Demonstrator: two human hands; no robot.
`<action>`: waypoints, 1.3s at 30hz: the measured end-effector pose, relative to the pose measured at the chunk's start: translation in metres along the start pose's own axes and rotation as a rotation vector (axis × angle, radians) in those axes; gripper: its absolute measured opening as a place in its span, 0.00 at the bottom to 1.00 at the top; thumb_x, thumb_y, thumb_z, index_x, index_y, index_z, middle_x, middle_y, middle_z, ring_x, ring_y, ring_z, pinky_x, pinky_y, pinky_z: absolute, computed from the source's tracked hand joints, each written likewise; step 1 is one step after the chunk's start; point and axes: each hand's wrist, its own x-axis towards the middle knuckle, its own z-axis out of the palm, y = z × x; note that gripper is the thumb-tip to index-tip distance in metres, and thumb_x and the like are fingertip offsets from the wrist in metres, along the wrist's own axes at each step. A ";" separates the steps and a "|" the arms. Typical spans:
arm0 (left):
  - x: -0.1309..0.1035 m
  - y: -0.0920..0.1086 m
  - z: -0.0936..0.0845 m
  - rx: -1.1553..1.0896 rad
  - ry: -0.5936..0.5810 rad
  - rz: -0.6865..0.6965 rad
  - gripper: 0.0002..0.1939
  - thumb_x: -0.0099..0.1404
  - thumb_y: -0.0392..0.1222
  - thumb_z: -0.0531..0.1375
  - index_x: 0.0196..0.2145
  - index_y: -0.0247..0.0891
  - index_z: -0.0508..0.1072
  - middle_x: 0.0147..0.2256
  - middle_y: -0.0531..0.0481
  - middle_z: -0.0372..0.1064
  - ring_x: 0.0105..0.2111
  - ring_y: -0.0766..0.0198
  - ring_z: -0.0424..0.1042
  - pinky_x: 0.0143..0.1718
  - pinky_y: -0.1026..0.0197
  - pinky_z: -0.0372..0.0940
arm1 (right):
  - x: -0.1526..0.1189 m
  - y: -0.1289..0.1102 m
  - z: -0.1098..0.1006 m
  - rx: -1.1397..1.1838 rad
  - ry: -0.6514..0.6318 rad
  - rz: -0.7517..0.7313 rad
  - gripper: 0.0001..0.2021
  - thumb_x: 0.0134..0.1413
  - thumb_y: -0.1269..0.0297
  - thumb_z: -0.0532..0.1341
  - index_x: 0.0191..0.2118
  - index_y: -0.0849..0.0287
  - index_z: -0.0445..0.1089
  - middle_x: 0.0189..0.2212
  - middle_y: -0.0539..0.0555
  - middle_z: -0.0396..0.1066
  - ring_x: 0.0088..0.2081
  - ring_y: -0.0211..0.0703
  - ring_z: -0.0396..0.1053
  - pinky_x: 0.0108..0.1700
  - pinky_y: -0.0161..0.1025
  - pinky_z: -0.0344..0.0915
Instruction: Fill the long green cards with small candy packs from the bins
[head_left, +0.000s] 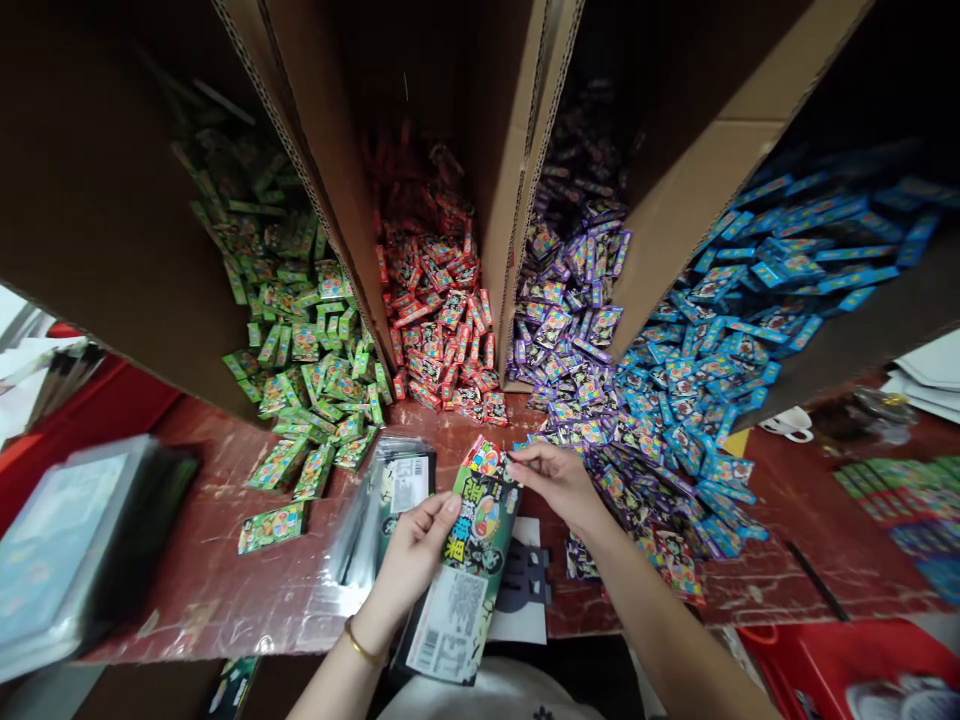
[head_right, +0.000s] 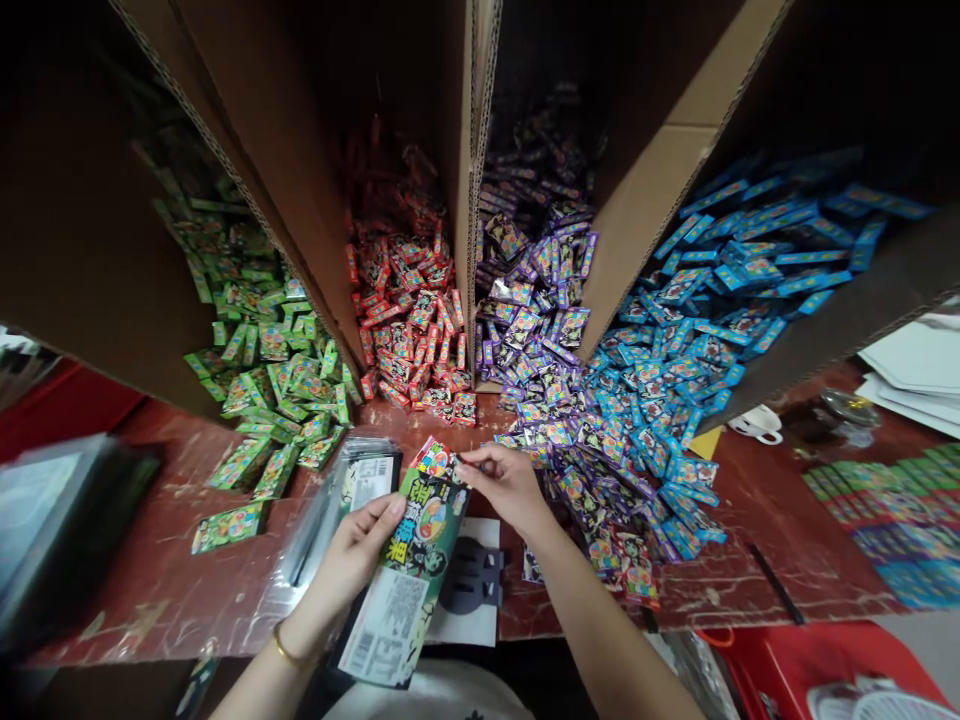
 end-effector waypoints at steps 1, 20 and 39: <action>0.000 -0.001 0.001 -0.002 -0.001 -0.008 0.17 0.58 0.51 0.62 0.38 0.34 0.76 0.31 0.47 0.77 0.27 0.63 0.73 0.33 0.63 0.65 | 0.000 0.000 -0.003 -0.024 -0.012 -0.010 0.11 0.39 0.57 0.69 0.30 0.57 0.75 0.24 0.50 0.72 0.24 0.37 0.65 0.26 0.35 0.61; 0.005 -0.017 0.006 -0.059 0.046 -0.028 0.18 0.57 0.50 0.63 0.40 0.34 0.74 0.34 0.46 0.77 0.30 0.61 0.74 0.33 0.63 0.66 | 0.064 0.012 -0.045 -0.729 0.260 -0.275 0.12 0.48 0.63 0.63 0.41 0.56 0.71 0.47 0.60 0.67 0.54 0.58 0.59 0.57 0.56 0.52; 0.005 -0.021 -0.001 -0.107 0.115 -0.038 0.17 0.56 0.50 0.64 0.37 0.33 0.74 0.32 0.46 0.77 0.28 0.61 0.74 0.33 0.62 0.66 | -0.008 0.008 -0.026 0.125 0.211 0.035 0.15 0.41 0.60 0.70 0.36 0.56 0.68 0.23 0.48 0.72 0.21 0.37 0.68 0.22 0.34 0.65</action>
